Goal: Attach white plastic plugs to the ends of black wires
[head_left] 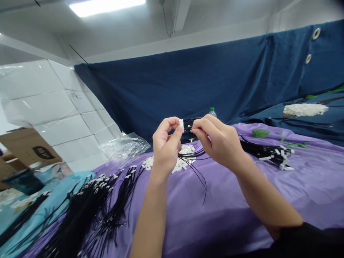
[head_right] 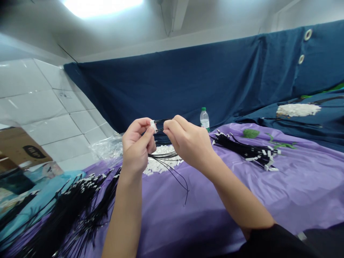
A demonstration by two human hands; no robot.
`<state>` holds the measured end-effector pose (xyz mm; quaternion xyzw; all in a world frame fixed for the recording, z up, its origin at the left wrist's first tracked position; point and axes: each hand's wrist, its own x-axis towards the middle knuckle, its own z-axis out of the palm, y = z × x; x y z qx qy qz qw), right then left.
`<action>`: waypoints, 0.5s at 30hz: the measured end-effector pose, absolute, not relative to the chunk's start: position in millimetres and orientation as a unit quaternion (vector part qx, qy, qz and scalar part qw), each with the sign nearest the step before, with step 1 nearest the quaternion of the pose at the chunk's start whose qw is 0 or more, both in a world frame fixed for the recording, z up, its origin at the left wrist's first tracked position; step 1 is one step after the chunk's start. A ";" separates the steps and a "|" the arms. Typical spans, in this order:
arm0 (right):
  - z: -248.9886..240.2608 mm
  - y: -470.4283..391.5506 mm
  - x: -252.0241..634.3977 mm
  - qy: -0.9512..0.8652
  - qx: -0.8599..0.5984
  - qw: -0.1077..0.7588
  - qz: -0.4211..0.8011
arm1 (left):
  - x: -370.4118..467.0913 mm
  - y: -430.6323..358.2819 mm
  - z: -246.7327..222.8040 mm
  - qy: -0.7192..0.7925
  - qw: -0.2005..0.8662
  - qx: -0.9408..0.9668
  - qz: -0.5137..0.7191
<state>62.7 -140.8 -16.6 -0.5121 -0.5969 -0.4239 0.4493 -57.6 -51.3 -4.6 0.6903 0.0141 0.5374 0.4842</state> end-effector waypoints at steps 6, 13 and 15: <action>-17.2 -138.8 58.0 -0.575 -0.507 0.426 -0.480 | -58.9 -51.1 -3.1 0.025 0.514 0.676 0.527; -17.6 -135.4 58.7 -0.582 -0.505 0.446 -0.455 | -58.5 -54.6 0.5 0.045 0.546 0.667 0.506; -18.0 -134.6 60.4 -0.590 -0.498 0.455 -0.444 | -58.5 -54.1 0.9 0.046 0.546 0.668 0.503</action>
